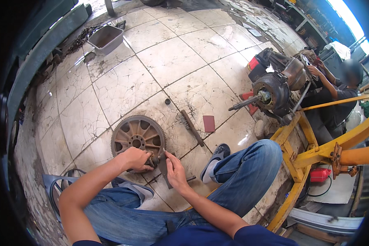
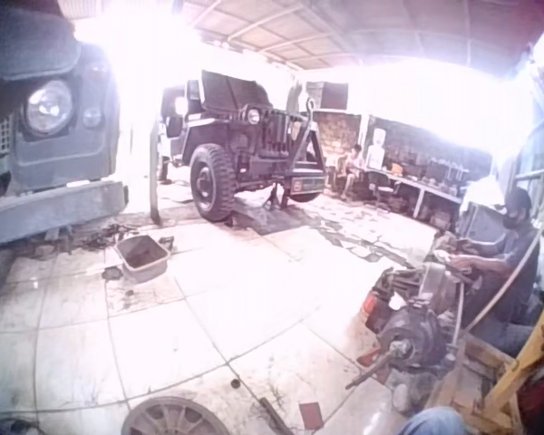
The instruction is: The person sits on the floor and uses a sanding block to smooth the edges of a small metal component. The person repeatedly rubs the sanding block against the metal part while holding it steady with the other hand.
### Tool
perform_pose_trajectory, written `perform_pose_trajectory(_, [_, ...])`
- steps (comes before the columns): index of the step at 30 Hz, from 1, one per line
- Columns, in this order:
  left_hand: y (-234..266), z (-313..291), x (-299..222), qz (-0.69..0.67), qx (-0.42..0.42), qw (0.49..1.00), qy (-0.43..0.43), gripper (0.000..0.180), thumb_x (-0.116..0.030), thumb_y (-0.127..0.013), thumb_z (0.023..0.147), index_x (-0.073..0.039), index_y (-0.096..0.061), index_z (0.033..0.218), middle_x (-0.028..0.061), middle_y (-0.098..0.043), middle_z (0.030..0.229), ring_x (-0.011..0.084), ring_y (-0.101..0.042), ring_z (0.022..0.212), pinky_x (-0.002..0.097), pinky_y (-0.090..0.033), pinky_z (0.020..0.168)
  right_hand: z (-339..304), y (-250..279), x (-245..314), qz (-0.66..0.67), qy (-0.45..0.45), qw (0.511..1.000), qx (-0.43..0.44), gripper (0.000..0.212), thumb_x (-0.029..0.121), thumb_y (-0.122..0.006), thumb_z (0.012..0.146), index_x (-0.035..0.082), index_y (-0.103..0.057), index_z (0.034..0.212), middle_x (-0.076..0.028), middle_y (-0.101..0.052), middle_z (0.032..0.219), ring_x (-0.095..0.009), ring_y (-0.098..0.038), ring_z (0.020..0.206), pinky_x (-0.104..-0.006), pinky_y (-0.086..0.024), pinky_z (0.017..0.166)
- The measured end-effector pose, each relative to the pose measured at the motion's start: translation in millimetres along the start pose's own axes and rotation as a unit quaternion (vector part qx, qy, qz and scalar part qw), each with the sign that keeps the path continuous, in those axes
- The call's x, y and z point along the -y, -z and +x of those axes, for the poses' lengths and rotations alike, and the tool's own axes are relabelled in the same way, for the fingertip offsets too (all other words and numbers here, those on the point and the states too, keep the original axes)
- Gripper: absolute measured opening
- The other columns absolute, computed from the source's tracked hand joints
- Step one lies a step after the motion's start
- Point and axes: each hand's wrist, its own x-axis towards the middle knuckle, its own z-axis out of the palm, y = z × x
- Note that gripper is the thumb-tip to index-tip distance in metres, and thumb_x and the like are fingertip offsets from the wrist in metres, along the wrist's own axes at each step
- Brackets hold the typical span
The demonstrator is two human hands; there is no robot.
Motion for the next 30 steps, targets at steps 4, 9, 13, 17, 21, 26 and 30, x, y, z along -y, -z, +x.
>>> perform_pose_trajectory(4, [4,2,-1,-0.039,0.017,0.999,0.001,0.085,-0.070,-0.052,0.088,-0.002,-0.050,0.140,0.0188,-0.069,0.114,0.0351,-0.068,0.103,0.0456,-0.055,0.086,0,-5,-12,0.057,-0.013,0.998,-0.006,0.037,0.016,-0.044,0.106,-0.001,-0.054,0.136,-0.017,-0.059,0.134,-0.025,-0.054,0.127,-0.0342,-0.039,0.109])
perform_pose_trajectory(9, [13,-6,-1,-0.109,0.064,0.992,-0.005,0.087,-0.071,-0.053,0.087,-0.006,-0.045,0.145,0.0225,-0.065,0.122,0.0372,-0.065,0.110,0.0470,-0.054,0.090,0,-7,-11,0.101,-0.045,0.994,0.010,0.040,0.019,-0.042,0.107,0.000,-0.050,0.141,-0.017,-0.057,0.138,-0.022,-0.052,0.130,-0.0316,-0.038,0.110])
perform_pose_trajectory(13, [10,-9,-2,-0.136,0.022,0.990,-0.014,0.087,-0.068,-0.058,0.086,-0.006,-0.042,0.145,0.0215,-0.067,0.117,0.0381,-0.065,0.108,0.0463,-0.054,0.089,-3,-6,-10,0.063,-0.066,0.995,0.028,0.041,0.022,-0.041,0.108,0.002,-0.049,0.143,-0.016,-0.057,0.139,-0.023,-0.052,0.130,-0.0308,-0.038,0.109])
perform_pose_trajectory(17, [5,-4,-2,-0.101,-0.054,0.992,-0.051,0.081,-0.059,-0.068,0.083,-0.004,-0.044,0.138,0.0204,-0.062,0.119,0.0381,-0.064,0.106,0.0458,-0.054,0.086,0,-2,-6,0.063,-0.064,0.995,0.039,0.042,0.024,-0.040,0.108,0.004,-0.048,0.144,-0.016,-0.056,0.140,-0.023,-0.051,0.131,-0.0312,-0.038,0.108])
perform_pose_trajectory(21, [16,-7,-4,-0.141,-0.100,0.983,-0.059,0.079,-0.050,-0.074,0.080,-0.002,-0.045,0.136,0.0205,-0.056,0.124,0.0397,-0.063,0.106,0.0449,-0.053,0.088,4,1,-2,0.065,-0.062,0.995,0.042,0.042,0.024,-0.040,0.108,0.004,-0.048,0.144,-0.017,-0.057,0.139,-0.023,-0.051,0.131,-0.0321,-0.038,0.109])
perform_pose_trajectory(26, [4,-4,2,-0.153,-0.139,0.974,-0.098,0.074,-0.042,-0.077,0.079,-0.004,-0.046,0.133,0.0175,-0.055,0.123,0.0371,-0.062,0.107,0.0443,-0.053,0.087,-1,-1,2,0.053,-0.022,0.998,0.030,0.041,0.022,-0.040,0.107,0.003,-0.050,0.142,-0.018,-0.057,0.137,-0.026,-0.053,0.130,-0.0329,-0.039,0.109])
perform_pose_trajectory(30, [5,-8,-1,-0.136,-0.161,0.969,-0.126,0.063,-0.035,-0.077,0.079,-0.005,-0.048,0.126,0.0125,-0.058,0.117,0.0315,-0.062,0.106,0.0428,-0.054,0.084,-3,4,-2,0.027,-0.069,0.996,0.044,0.040,0.023,-0.041,0.108,0.003,-0.050,0.142,-0.014,-0.060,0.132,-0.020,-0.054,0.122,-0.0296,-0.040,0.105])
